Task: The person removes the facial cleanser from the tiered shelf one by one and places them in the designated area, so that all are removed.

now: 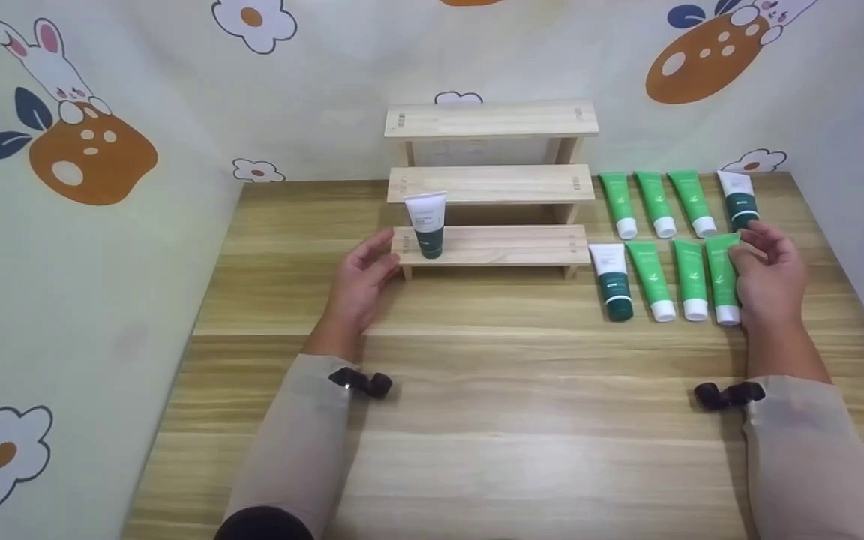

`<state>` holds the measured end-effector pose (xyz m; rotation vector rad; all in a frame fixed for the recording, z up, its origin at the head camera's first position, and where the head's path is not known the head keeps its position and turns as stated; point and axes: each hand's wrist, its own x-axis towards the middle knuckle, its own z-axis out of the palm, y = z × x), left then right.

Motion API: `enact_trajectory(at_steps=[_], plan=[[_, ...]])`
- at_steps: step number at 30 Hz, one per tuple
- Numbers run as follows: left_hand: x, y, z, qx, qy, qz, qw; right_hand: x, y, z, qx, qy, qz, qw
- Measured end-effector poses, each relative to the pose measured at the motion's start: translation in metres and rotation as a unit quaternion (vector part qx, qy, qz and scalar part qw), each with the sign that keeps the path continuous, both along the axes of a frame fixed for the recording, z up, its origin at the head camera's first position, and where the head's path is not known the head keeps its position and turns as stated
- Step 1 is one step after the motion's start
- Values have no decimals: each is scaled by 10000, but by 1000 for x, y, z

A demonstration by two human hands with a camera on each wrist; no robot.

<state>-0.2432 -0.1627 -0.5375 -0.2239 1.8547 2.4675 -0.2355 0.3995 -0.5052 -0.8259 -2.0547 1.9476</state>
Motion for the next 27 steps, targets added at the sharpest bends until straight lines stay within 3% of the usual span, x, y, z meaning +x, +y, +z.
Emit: enact_trajectory(at_steps=[5, 14, 27], plan=[[1, 0, 1, -42, -24, -18, 10000, 0, -1, -1, 218, -206, 138, 9995], [0, -1, 1, -12, -57, -139, 9999, 0, -4, -1, 242, -196, 206, 9993], [-1, -1, 0, 4, -78, -91, 9999, -2, 1, 3, -271, -62, 11, 9996]])
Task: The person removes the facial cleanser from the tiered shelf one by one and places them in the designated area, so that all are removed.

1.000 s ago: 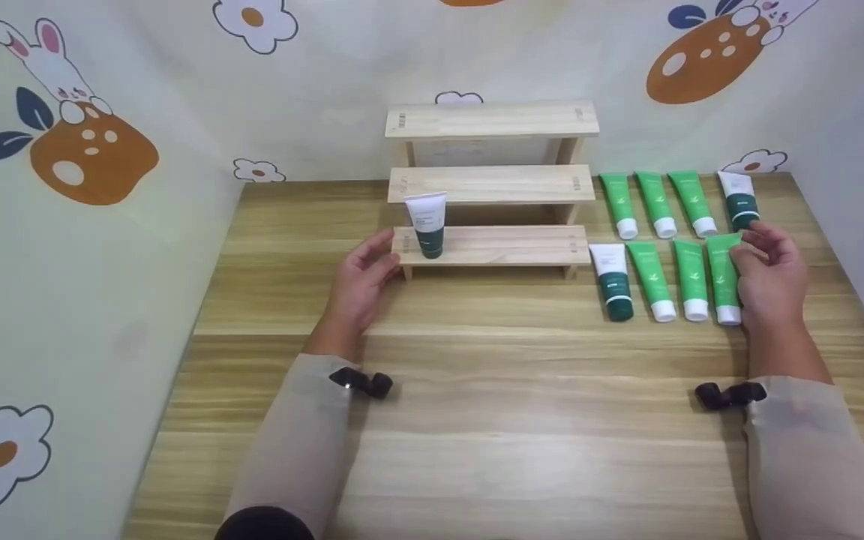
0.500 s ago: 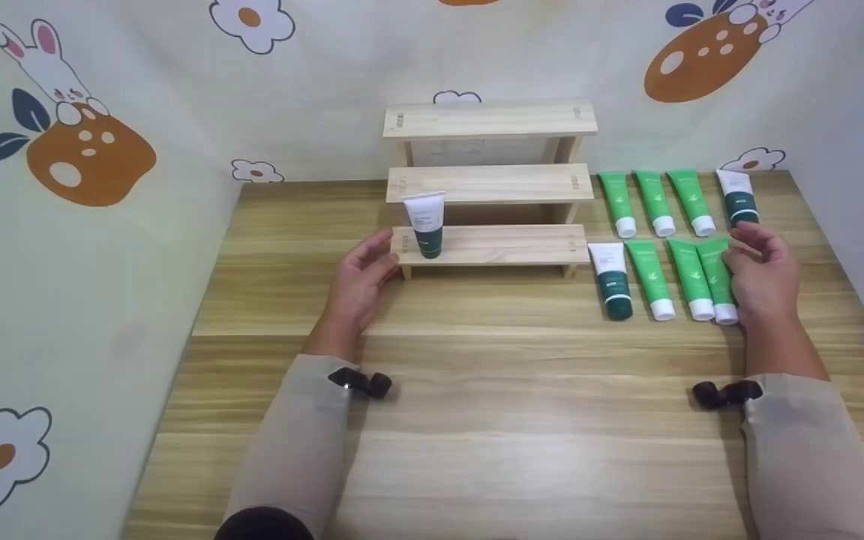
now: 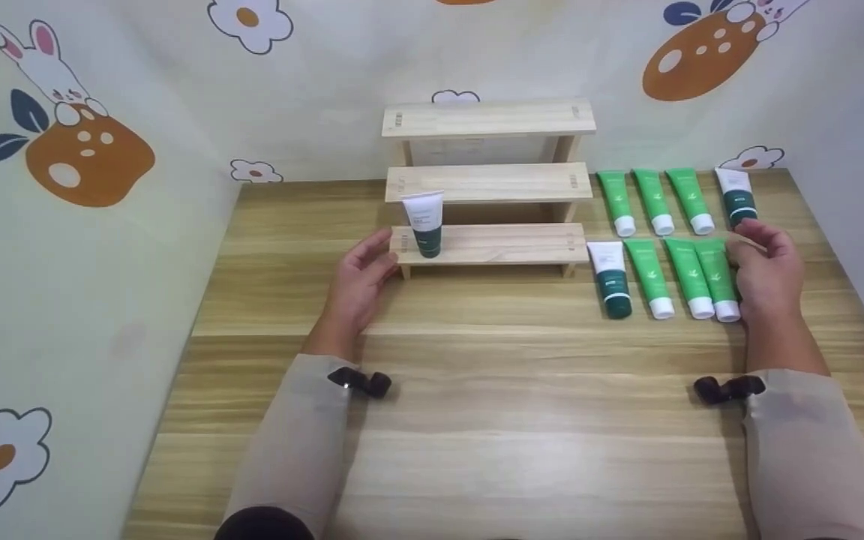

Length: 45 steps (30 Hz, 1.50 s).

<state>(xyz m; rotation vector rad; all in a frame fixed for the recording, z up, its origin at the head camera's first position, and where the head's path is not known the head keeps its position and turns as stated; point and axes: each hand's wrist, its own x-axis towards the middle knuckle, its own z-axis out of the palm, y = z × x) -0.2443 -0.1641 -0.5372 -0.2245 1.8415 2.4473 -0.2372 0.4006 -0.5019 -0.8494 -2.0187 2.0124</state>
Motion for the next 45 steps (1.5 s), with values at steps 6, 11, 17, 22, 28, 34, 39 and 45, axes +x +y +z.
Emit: enact_trajectory(at_steps=[6, 11, 17, 22, 28, 34, 39, 45], plan=[[1, 0, 0, 28, 70, 4, 10000, 1, 1, 4, -178, 54, -68, 9998], [1, 0, 1, 70, 136, 9, 9999, 2, -3, 12, -534, 395, -280, 9974], [-1, -1, -2, 89, 165, 3, 9998, 4, -19, 24, -1010, 1254, -308, 9865], [-1, -1, -4, 42, 100, -31, 9999, 6, -43, 33, -1122, 1730, 158, 9784], [0, -2, -5, -21, 55, -51, 10000, 3, -85, 42, -892, 1922, 853, 9736], [1, -1, -4, -2, 8, -71, 10000, -3, -136, 52, -829, 2364, 1471, 9569], [1, 0, -3, 42, 14, 3, 10000, -7, -179, 56, -726, 2595, 2008, 9418], [1, -1, -2, 8, 85, 51, 10000, -11, -220, 57, -715, 2669, 2406, 9305]])
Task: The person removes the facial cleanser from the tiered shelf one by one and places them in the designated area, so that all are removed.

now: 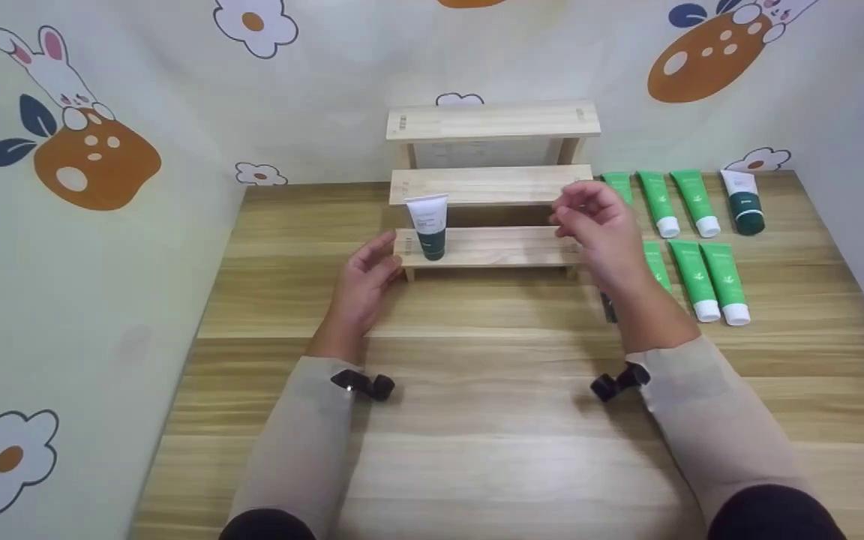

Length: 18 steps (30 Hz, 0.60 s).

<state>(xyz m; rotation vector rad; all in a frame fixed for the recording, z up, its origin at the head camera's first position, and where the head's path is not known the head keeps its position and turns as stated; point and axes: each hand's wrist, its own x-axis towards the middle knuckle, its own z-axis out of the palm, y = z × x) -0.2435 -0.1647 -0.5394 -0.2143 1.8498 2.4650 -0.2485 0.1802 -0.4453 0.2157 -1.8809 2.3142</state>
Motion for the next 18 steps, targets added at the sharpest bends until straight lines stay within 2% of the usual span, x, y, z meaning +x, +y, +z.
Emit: enact_trajectory(at_steps=[9, 14, 18], plan=[[1, -1, -1, 21, -89, -23, 10000, -3, -42, -9, 226, 100, 655, 9975], [1, -1, -1, 43, -109, 11, 9999, -2, -61, -13, 685, 99, 967, 9929], [-1, 0, 0, 37, -102, 1, 9999, -3, -74, -15, 953, 154, 1064, 9896]])
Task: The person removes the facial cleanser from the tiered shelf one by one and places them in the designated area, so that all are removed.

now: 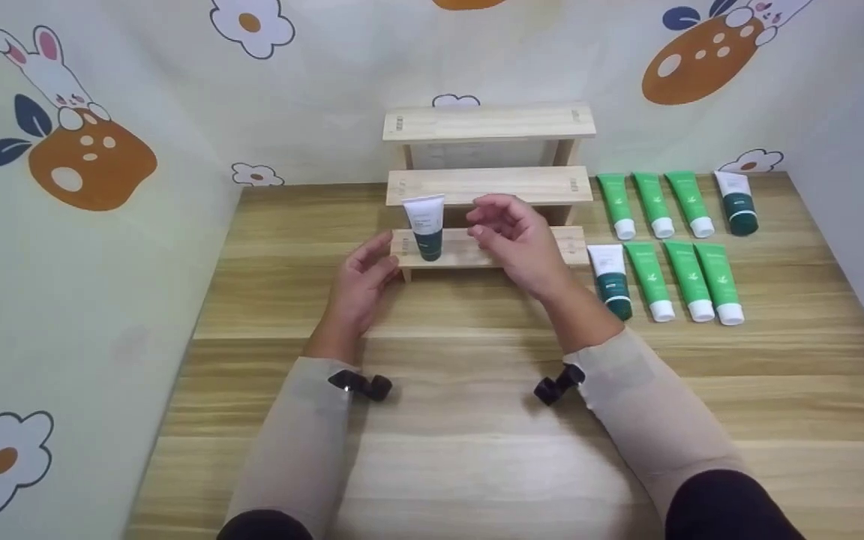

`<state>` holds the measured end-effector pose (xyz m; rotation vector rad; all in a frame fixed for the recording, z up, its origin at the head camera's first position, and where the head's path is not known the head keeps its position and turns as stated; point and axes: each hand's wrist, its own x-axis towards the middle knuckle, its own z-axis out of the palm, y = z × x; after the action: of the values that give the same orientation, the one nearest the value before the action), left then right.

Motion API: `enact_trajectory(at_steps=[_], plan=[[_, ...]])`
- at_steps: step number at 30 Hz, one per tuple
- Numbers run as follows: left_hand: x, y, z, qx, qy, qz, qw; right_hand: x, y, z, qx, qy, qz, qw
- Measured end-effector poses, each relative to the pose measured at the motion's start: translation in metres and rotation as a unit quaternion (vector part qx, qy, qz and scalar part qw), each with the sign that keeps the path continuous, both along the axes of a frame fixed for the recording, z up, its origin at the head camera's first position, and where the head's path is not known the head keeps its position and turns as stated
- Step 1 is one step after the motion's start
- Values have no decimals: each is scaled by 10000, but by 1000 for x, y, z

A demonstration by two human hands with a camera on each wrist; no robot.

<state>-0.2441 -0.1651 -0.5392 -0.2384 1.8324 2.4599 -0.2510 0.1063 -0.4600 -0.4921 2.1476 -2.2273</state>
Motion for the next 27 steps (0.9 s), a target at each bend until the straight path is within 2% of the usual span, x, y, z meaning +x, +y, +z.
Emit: enact_trajectory(at_steps=[13, 27], plan=[[1, -1, 0, -189, 101, -69, 9997, -4, -31, 2, -405, -109, 201, 9989], [0, -1, 0, -128, 117, -79, 9998, -2, -41, 6, -478, 15, 134, 9988]])
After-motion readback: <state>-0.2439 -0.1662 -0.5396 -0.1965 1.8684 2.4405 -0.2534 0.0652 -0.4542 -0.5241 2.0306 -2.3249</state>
